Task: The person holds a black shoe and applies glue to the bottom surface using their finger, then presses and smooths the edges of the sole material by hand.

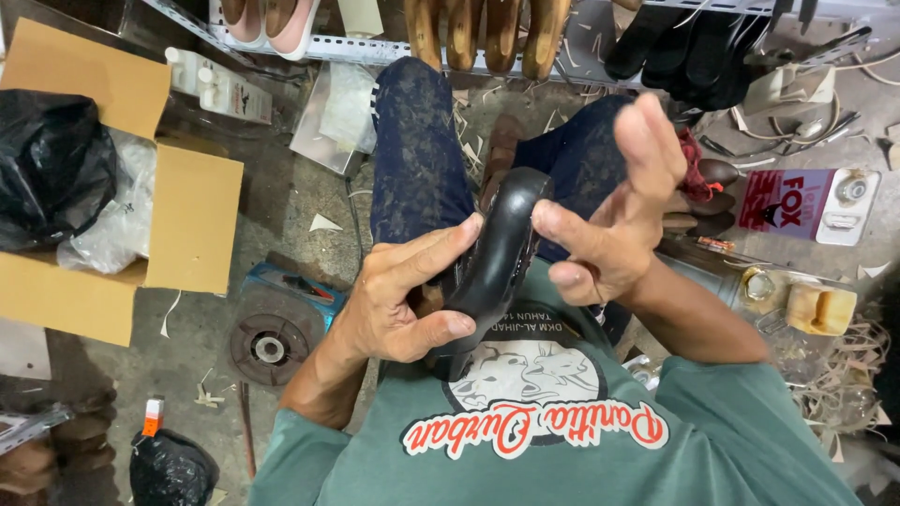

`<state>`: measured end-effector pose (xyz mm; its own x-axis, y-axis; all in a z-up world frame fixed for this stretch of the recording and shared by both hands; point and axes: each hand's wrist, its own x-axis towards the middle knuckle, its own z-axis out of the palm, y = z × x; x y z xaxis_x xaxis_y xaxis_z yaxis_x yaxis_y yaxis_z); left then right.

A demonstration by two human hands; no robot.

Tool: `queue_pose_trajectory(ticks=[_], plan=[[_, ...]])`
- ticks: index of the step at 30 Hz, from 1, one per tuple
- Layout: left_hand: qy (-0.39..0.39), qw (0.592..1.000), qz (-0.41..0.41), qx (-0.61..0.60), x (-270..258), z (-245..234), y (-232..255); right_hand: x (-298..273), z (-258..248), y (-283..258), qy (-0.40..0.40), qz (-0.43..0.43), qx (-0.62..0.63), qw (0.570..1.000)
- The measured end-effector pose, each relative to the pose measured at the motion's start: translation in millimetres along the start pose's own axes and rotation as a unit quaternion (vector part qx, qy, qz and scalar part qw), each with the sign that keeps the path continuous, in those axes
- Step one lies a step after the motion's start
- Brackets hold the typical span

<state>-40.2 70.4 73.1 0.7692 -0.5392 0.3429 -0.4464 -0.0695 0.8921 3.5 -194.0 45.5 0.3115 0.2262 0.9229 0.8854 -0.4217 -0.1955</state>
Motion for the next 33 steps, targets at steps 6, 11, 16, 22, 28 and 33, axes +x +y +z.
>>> queue_pose_trajectory(ticks=[6, 11, 16, 22, 28, 33], plan=[[-0.002, 1.000, -0.009, -0.005, 0, -2, 1, 6, -6, -4, -0.042, 0.090, 0.010, 0.995], [-0.002, 1.000, -0.006, -0.010, 1, -3, -1, 3, -4, 3, -0.023, 0.066, 0.028, 0.997], [-0.003, 1.000, -0.020, -0.011, -1, -4, -2, 2, 2, 6, -0.044, 0.035, 0.090, 0.994], [-0.001, 0.999, -0.016, -0.031, 3, -3, -2, 3, -3, 13, -0.014, -0.001, -0.002, 1.000], [0.001, 0.998, -0.021, -0.051, 2, -2, -5, -11, 3, 7, -0.060, 0.052, 0.122, 0.989], [0.000, 0.999, -0.027, -0.040, 3, -4, -7, -4, 1, 18, -0.042, -0.044, -0.023, 0.998]])
